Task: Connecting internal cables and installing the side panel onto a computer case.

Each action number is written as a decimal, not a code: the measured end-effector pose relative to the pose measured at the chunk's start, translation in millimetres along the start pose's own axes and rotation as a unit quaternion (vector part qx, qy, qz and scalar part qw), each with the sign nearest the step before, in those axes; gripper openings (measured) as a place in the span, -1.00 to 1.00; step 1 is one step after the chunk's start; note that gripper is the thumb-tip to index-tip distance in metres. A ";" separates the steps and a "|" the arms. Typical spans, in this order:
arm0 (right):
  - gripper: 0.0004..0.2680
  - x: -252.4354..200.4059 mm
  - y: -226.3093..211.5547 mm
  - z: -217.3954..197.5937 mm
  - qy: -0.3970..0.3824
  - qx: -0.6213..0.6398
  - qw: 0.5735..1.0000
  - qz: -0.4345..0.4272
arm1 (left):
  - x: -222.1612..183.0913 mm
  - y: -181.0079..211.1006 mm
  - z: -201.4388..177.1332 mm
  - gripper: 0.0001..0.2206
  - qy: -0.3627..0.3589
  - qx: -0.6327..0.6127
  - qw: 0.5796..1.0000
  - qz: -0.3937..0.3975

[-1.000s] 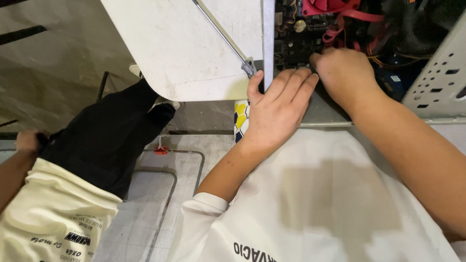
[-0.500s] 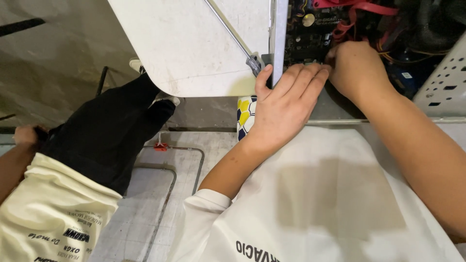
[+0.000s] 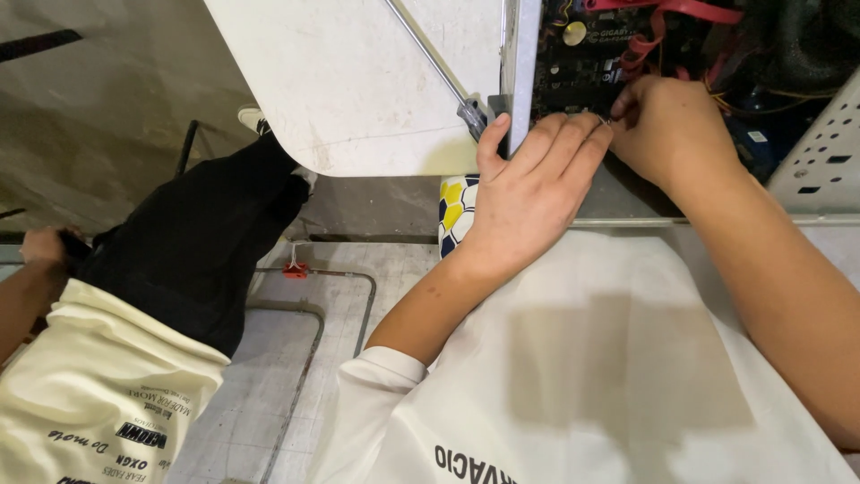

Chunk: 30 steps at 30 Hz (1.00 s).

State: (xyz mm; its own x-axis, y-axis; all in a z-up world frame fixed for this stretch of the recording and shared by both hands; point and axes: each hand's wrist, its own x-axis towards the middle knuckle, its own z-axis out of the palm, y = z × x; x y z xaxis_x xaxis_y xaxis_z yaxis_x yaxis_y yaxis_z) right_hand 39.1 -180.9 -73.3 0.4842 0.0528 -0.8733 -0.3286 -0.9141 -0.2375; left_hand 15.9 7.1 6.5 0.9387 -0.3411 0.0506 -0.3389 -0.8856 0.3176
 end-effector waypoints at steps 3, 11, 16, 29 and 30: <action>-0.84 4.4 10.1 6.6 0.021 -0.055 0.998 -0.032 | 1.1 -0.6 -1.3 -0.80 0.001 -0.008 1.000 -0.001; -0.80 3.2 9.3 5.1 0.018 -0.012 0.999 -0.038 | 4.1 0.2 0.5 -0.91 0.018 0.007 1.000 -0.005; -0.76 2.6 3.1 1.3 0.000 -0.014 0.999 -0.030 | 4.0 -0.6 0.9 -0.81 0.015 0.002 1.000 0.001; -0.82 1.4 -16.1 -9.4 -0.056 0.009 0.998 0.018 | 2.5 -1.6 1.6 -0.79 0.015 -0.004 1.000 -0.004; -0.83 2.3 -17.6 -9.5 -0.059 -0.001 0.998 0.017 | 3.0 -1.4 0.8 -0.79 0.014 0.000 1.000 -0.002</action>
State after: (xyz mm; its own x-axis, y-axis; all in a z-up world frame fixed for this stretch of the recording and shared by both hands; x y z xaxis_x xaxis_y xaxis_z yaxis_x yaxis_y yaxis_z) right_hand 53.7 -168.5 -67.1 0.3734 0.0689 -0.9251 -0.3418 -0.9169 -0.2062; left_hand 19.2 7.1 5.5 0.9414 -0.3285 0.0767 -0.3354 -0.8866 0.3185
